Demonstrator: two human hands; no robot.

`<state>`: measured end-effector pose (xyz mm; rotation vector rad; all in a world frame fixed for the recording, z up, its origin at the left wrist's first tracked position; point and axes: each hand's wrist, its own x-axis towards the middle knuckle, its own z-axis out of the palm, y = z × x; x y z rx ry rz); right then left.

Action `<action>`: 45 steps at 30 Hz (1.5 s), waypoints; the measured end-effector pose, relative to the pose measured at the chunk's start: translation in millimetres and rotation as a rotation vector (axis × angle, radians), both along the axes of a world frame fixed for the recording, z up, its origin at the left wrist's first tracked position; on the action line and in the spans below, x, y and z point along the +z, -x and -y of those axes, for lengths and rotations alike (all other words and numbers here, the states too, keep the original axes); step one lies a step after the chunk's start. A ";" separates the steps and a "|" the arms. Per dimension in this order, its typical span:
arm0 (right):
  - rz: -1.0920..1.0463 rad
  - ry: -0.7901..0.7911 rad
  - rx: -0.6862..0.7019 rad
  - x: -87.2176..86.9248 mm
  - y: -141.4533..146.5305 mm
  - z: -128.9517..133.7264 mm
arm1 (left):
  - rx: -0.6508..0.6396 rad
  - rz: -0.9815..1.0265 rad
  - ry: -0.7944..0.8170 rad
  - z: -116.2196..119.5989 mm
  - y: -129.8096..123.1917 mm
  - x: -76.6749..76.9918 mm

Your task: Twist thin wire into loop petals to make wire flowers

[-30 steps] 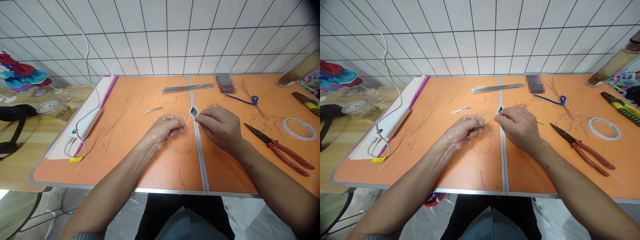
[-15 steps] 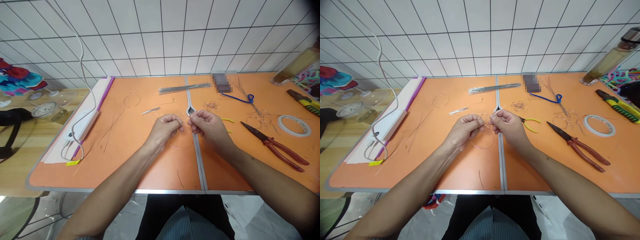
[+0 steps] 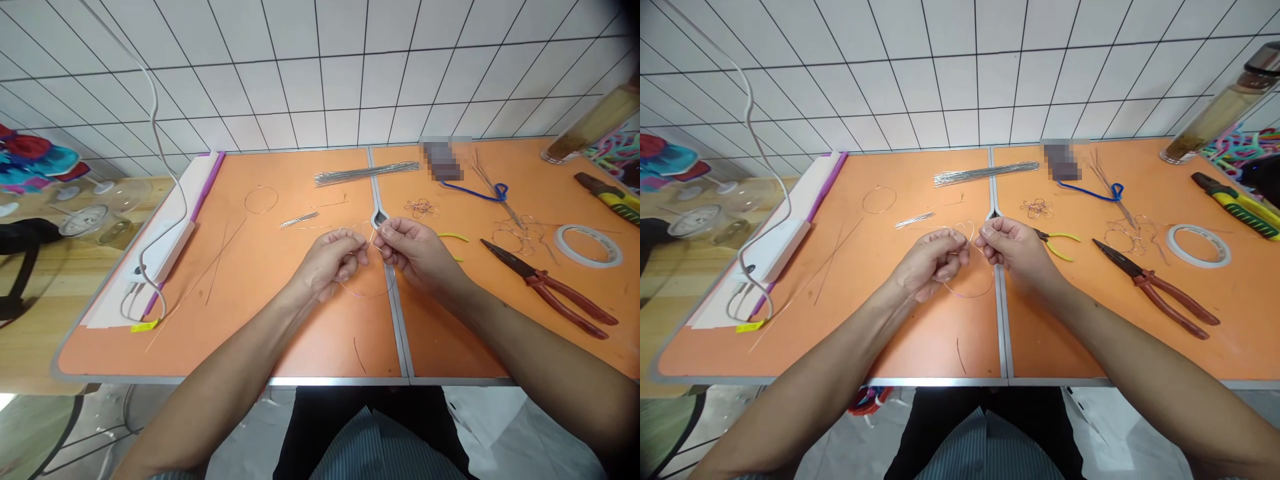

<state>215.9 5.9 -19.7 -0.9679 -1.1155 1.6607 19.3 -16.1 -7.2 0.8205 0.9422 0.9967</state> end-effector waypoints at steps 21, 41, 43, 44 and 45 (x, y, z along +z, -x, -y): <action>-0.072 -0.036 0.060 4.5 -0.8 -1.2 | -0.128 0.094 0.128 -0.2 4.2 3.6; 0.068 -0.194 0.070 10.9 -5.8 -3.8 | -0.137 0.039 0.079 2.6 4.9 6.3; 0.078 -0.222 0.075 10.3 -6.7 -4.4 | -0.130 0.031 0.062 2.7 4.6 6.4; 0.081 -0.230 0.077 10.0 -7.2 -4.7 | -0.128 0.025 0.054 2.8 4.6 6.2; 0.086 -0.235 0.078 9.7 -7.7 -5.0 | -0.129 0.020 0.048 2.9 4.6 6.0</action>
